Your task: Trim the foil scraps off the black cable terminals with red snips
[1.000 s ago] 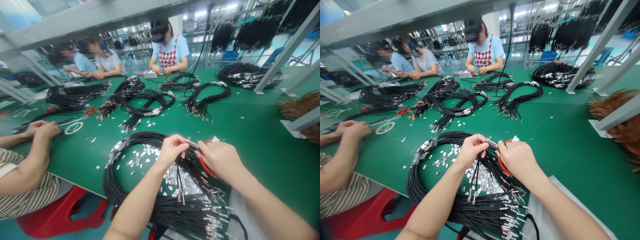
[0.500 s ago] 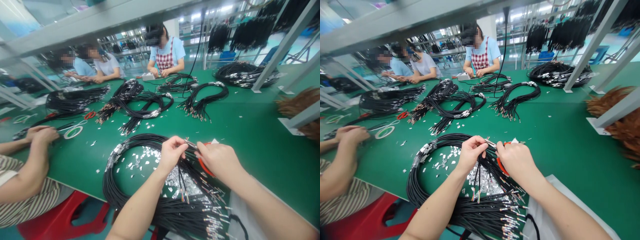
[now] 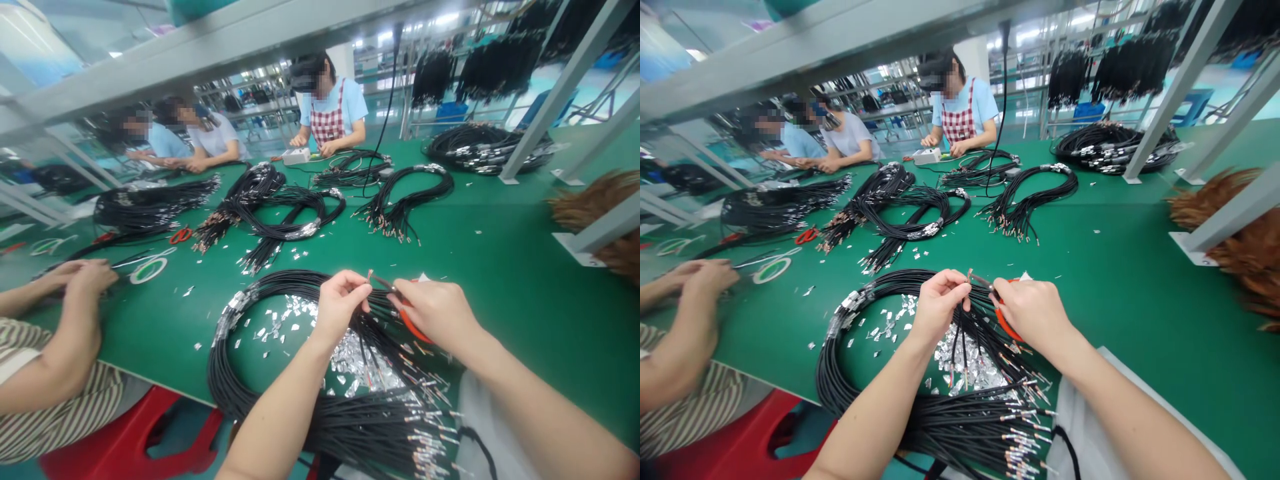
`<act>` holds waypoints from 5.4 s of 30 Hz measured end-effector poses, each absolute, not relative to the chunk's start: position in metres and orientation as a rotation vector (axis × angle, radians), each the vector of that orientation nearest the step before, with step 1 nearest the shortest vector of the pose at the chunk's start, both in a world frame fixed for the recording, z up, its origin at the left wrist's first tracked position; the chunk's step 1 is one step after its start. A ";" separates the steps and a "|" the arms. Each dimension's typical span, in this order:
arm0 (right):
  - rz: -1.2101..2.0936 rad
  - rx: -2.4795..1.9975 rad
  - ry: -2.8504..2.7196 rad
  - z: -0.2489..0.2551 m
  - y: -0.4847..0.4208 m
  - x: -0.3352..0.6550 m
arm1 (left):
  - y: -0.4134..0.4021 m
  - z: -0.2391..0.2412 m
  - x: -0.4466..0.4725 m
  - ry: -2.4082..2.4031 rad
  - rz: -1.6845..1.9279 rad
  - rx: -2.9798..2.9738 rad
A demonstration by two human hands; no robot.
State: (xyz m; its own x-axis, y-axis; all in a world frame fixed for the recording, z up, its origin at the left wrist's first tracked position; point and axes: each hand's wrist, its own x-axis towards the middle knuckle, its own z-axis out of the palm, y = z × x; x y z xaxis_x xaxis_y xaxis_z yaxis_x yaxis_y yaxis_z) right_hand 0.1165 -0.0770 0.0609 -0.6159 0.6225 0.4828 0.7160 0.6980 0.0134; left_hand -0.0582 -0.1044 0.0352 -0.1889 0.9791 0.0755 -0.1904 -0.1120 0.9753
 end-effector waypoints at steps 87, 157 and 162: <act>-0.323 -1.271 -2.530 0.091 -0.057 0.165 | -0.078 0.018 -0.230 2.130 -0.245 2.272; 1.675 -0.705 -1.305 0.072 -0.064 0.124 | -0.123 0.026 -0.020 1.469 1.493 1.945; 1.703 -0.737 -1.215 0.065 -0.068 0.113 | -0.127 0.029 -0.022 1.297 1.335 1.503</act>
